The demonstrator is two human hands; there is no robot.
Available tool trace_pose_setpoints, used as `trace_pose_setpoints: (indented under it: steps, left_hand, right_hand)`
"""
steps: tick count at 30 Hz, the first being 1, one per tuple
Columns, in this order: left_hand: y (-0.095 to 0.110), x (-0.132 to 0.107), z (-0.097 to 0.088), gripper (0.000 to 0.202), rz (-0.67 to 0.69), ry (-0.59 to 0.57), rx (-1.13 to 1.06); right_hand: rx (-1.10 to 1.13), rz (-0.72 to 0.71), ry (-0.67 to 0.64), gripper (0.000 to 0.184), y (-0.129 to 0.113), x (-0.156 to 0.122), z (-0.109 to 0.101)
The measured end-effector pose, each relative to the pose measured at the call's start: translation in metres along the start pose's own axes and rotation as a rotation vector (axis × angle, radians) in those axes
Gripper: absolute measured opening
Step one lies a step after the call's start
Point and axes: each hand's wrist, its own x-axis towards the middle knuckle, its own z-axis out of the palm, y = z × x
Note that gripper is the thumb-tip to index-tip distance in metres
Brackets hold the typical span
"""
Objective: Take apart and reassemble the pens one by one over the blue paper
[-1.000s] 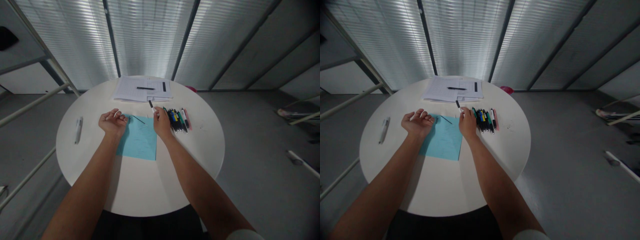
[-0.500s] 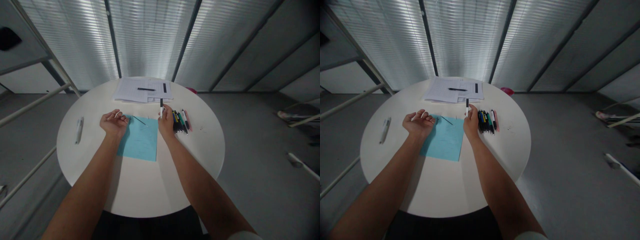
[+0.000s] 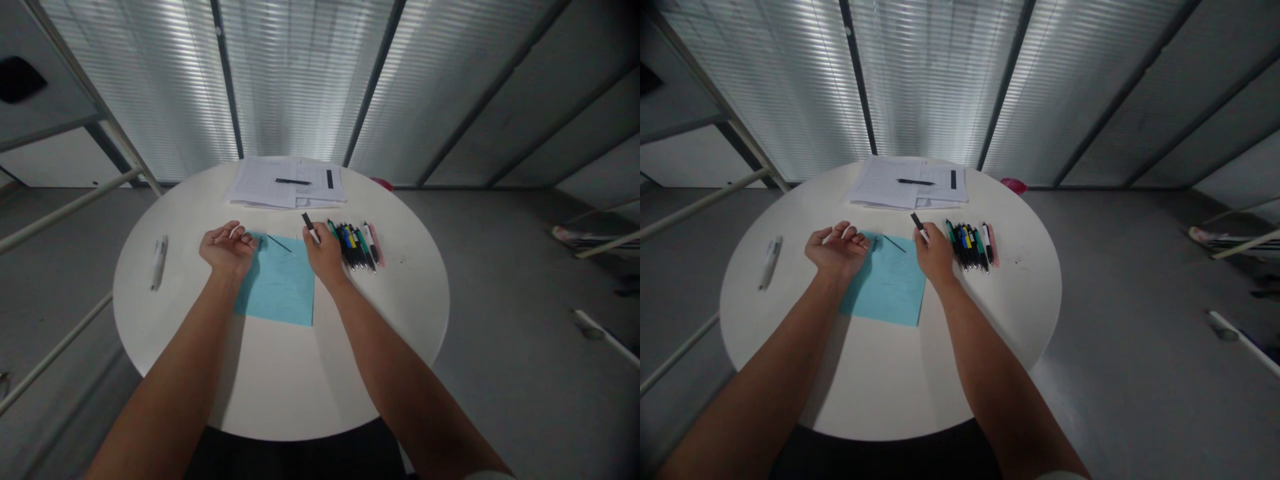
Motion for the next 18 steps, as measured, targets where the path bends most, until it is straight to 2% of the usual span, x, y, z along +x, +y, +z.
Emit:
trace_pose_setpoints:
  steps: [4,9,13,18]
  left_hand:
    - [-0.0002,-0.0005,0.001,0.016,0.0,0.014,0.0]
    - [-0.0005,-0.0005,0.0013,0.017,0.0,0.011,0.017]
    - [-0.0003,-0.0014,0.0026,0.017,-0.002,0.013,0.018]
    - [-0.0002,-0.003,0.0047,0.018,0.004,0.012,0.023]
  right_hand:
    - [-0.106,-0.076,-0.042,0.025,0.0037,-0.0002,0.0008]
    - [-0.199,-0.124,-0.198,0.047,0.0071,-0.0017,0.0039]
    - [-0.294,-0.144,-0.312,0.043,0.0062,-0.0029,0.0037]
    - [-0.33,-0.133,-0.277,0.038,0.0046,-0.0019,0.002]
